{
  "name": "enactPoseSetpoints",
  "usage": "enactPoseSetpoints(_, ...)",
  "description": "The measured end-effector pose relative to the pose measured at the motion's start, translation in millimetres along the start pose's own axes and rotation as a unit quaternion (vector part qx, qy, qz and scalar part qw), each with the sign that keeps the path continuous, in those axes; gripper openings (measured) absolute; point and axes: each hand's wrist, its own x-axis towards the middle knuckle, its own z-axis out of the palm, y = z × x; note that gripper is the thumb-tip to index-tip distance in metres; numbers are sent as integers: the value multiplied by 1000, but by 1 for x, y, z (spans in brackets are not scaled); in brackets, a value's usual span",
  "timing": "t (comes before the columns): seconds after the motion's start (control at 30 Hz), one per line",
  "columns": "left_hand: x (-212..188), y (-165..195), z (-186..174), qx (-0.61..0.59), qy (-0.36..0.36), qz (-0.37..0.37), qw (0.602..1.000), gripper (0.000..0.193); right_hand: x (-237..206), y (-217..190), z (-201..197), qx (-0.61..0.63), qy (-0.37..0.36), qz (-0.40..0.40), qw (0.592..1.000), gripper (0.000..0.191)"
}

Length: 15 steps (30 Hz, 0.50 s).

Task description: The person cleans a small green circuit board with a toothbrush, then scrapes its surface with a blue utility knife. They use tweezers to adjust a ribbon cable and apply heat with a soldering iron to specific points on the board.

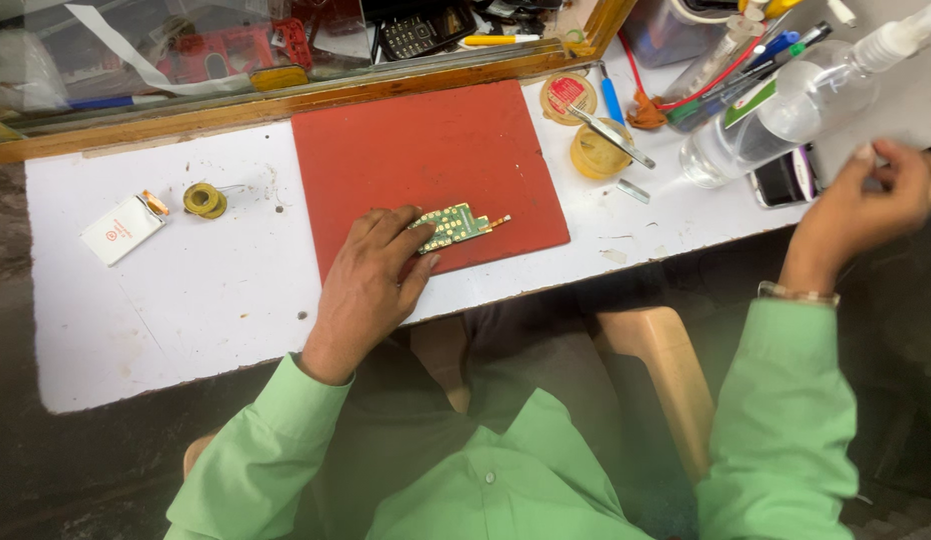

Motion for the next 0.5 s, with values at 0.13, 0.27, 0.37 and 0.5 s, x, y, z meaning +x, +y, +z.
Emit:
enactPoseSetpoints(0.13, 0, 2, -3, 8, -5, -6, 1000, 41, -42, -27, -17, 99, 12, 49, 994, 17)
enactPoseSetpoints(0.27, -1, 1, 1, 2, 5, -7, 1000, 45, -59, -79, -25, 149, -56, -28, 987, 8)
enactPoseSetpoints(0.37, -4, -4, 3, -50, 34, -49, 997, 30, -64, -116, -22, 162, -125, -38, 978, 11)
enactPoseSetpoints(0.5, -8, -7, 3, -60, 103, -99, 988, 16, -68, -139, -5, 189, -163, -52, 967, 14)
